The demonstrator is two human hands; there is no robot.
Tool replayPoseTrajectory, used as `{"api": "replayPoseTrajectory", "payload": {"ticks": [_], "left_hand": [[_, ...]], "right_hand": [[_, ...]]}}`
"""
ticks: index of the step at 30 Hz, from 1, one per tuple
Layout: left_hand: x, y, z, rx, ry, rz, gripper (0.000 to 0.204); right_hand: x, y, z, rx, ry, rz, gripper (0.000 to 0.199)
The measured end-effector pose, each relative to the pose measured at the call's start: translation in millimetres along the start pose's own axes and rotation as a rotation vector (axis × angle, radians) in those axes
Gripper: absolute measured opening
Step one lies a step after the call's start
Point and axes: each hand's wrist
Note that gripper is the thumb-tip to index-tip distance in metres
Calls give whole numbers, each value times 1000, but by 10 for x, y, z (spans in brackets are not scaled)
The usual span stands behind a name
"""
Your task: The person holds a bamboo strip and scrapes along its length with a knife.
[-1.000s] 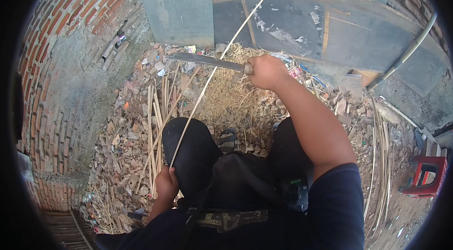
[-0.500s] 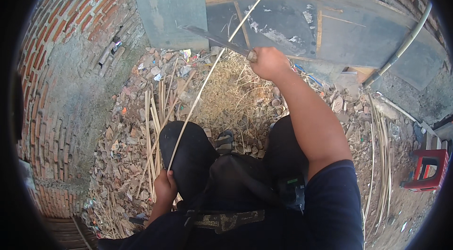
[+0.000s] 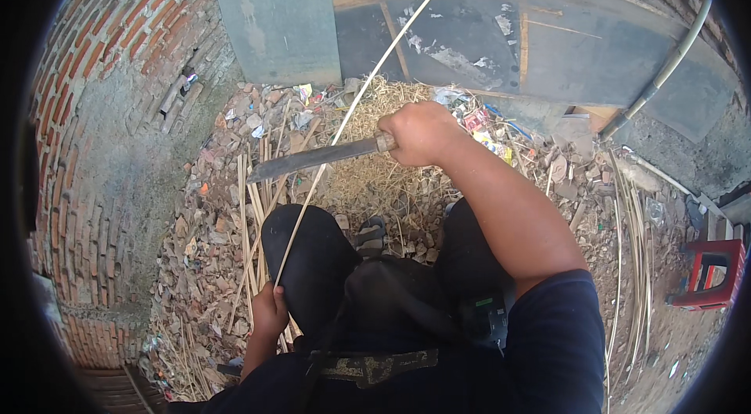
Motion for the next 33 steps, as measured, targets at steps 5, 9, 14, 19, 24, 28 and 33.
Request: {"api": "replayPoseTrajectory", "payload": {"ticks": [5, 9, 14, 19, 24, 28, 33], "left_hand": [[92, -9, 27, 14, 11, 30, 37], [35, -75, 29, -49, 4, -29, 40], [124, -168, 71, -86, 25, -39, 40], [23, -52, 33, -33, 8, -14, 39], [12, -86, 87, -80, 14, -51, 37], [10, -35, 6, -17, -38, 45, 35], [30, 42, -37, 80, -6, 111, 33]], "right_hand": [[440, 126, 148, 106, 269, 285, 29], [289, 92, 24, 85, 231, 210, 33], [-134, 82, -47, -109, 10, -21, 26], [106, 101, 99, -134, 77, 88, 23], [136, 240, 135, -13, 177, 144, 27], [-222, 7, 28, -62, 88, 10, 29], [94, 31, 112, -39, 188, 87, 26]]}}
Point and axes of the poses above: each hand's wrist, its own z-axis towards the middle knuckle, its own y-axis out of the palm, x = y × z, and after that the axes turned 2 degrees about y, right-handed
